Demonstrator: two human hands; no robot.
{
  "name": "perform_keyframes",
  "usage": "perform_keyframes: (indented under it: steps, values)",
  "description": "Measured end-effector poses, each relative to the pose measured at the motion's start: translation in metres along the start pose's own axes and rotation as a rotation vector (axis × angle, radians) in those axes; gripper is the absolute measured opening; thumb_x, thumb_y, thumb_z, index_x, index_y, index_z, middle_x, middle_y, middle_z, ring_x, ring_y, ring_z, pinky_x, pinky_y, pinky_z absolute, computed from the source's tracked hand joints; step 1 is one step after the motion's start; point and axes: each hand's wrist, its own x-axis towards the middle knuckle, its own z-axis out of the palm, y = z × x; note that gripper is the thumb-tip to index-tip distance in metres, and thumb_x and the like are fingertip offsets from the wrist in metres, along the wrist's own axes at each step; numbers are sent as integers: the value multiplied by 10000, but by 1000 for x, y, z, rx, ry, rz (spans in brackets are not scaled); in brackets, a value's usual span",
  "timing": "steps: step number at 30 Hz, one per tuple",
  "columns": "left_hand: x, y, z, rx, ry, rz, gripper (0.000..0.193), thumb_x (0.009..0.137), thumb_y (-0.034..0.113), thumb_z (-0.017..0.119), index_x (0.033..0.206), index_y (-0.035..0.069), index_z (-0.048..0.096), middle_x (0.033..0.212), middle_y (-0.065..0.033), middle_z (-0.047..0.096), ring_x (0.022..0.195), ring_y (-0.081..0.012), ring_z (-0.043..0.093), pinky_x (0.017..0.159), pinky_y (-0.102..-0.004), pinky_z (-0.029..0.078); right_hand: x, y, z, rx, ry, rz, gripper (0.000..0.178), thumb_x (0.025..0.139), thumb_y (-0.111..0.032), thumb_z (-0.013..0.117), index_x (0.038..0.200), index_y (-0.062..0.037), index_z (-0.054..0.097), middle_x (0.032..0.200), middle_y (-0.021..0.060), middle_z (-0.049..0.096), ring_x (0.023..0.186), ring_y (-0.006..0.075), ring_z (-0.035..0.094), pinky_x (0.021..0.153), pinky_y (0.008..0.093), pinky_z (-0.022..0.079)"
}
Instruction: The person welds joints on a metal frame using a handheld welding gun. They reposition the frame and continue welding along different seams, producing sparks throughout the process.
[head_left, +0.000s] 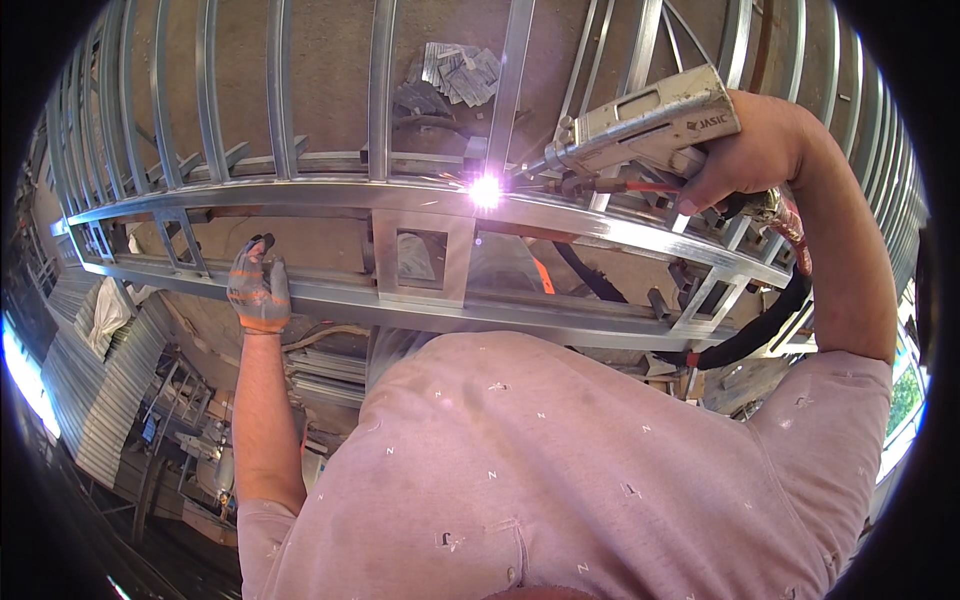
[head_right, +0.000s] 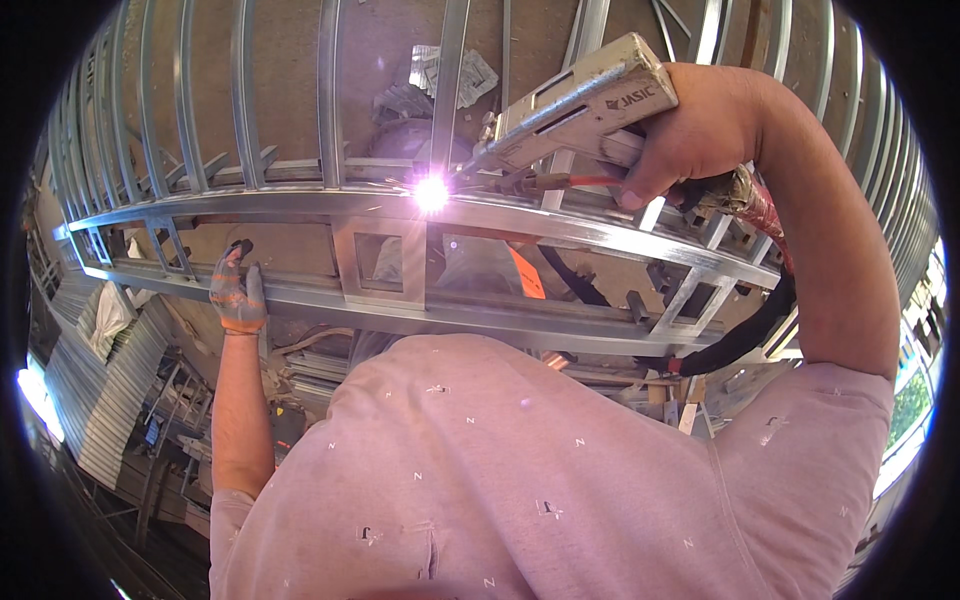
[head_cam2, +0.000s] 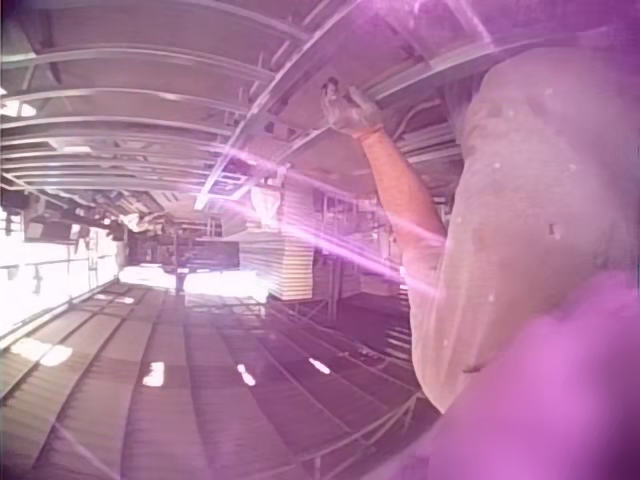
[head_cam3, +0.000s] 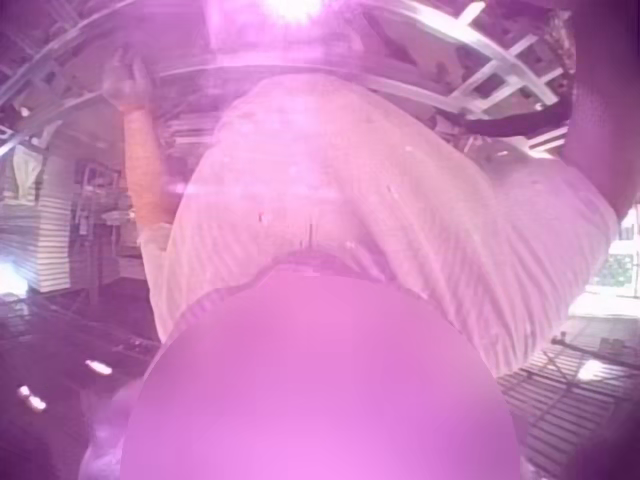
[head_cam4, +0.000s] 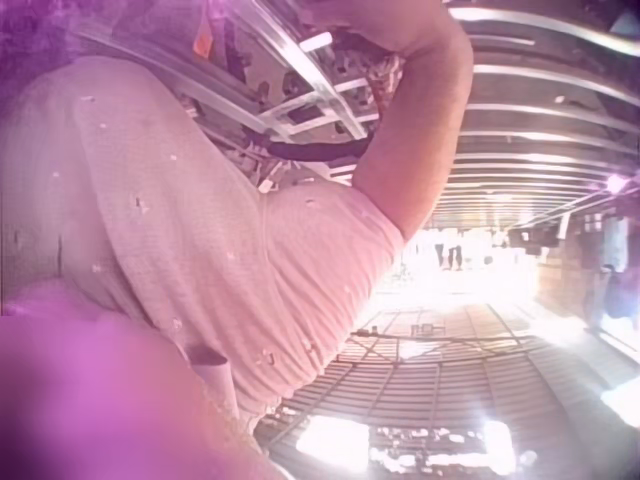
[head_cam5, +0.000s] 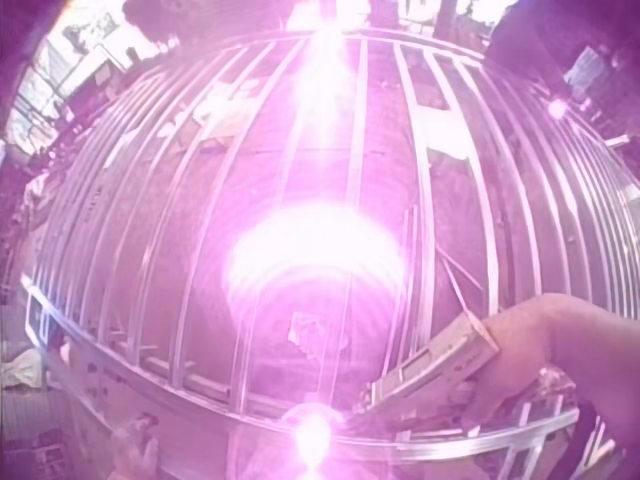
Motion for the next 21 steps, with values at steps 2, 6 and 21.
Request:
perform_keyframes:
  steps: [2,6,21]
  values:
    - [0,0,0,-5,-6,1,583,939,68,683,1488,199,538,1162,-189,734,1038,-408,713,927,-487,580,-1,1,0,2,10,8,533,714,-74,896,1221,-18,743,897,116,762,708,183,719,632,333,611]
    - [-1,-2,1,-20,2,23,633,946,68,674,1532,226,495,1170,-190,733,1042,-410,711,928,-492,579,-1,1,-1,5,3,21,508,706,-71,902,1187,-10,752,882,116,757,716,177,716,626,329,603]
    - [3,2,-2,-17,-8,22,567,963,92,664,1502,204,530,1177,-181,739,1065,-409,706,953,-493,567,-5,10,-1,37,-5,-34,557,681,-60,902,1212,-2,746,893,115,766,705,178,710,635,331,596]
